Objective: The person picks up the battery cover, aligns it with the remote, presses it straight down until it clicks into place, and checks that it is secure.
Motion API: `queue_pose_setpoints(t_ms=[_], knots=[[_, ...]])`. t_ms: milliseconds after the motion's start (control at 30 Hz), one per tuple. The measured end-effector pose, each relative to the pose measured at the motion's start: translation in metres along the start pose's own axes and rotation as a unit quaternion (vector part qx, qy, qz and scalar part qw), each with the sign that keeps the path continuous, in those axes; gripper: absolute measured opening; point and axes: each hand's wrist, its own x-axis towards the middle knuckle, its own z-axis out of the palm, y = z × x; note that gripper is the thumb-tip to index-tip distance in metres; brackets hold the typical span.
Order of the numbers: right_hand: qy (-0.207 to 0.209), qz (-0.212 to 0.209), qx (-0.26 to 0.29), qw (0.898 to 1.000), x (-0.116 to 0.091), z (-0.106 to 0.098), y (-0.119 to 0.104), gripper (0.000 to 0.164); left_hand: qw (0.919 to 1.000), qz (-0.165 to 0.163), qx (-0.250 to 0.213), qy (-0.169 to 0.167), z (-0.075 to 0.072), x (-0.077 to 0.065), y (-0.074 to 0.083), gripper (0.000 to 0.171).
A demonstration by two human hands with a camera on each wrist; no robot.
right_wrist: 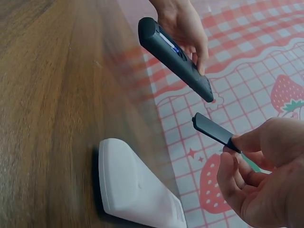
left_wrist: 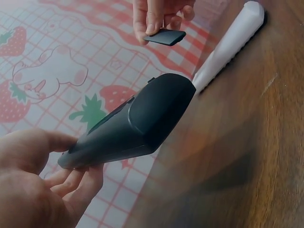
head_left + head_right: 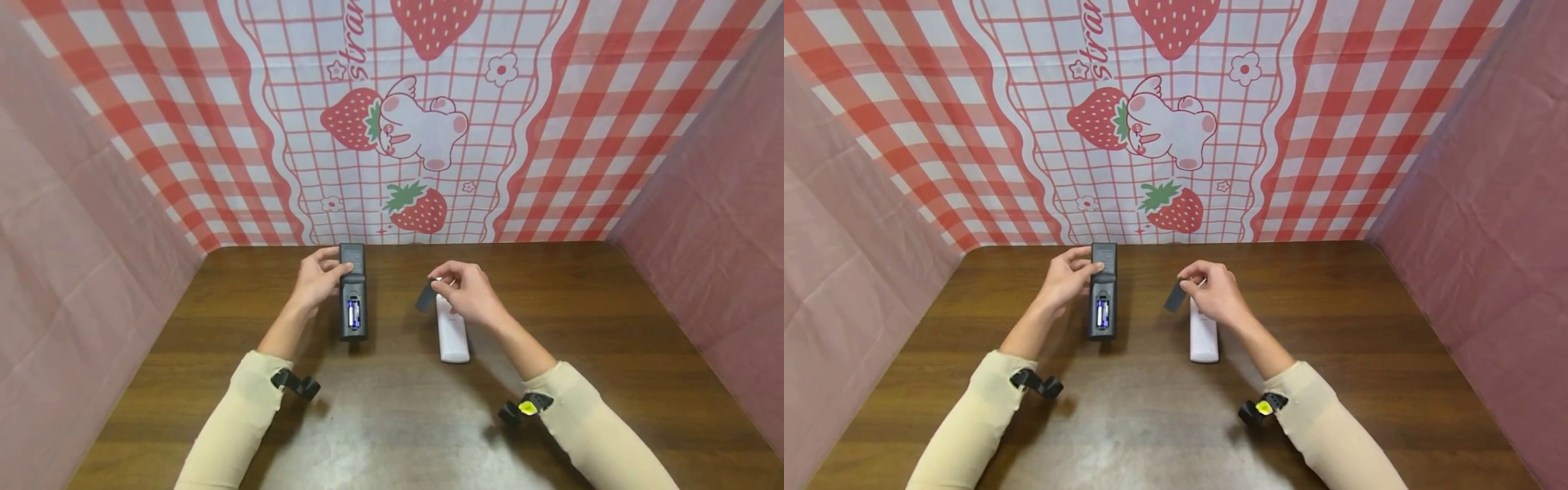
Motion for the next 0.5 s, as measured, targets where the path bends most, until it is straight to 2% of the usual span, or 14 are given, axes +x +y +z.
queue_pose_setpoints(t_ms=[500], knots=[[0.013, -0.003, 0.009, 1.0, -0.005, -0.011, 0.009, 0.015, 1.0, 0.005, -0.008, -0.001, 0.012, 0.0, 0.0, 0.062]])
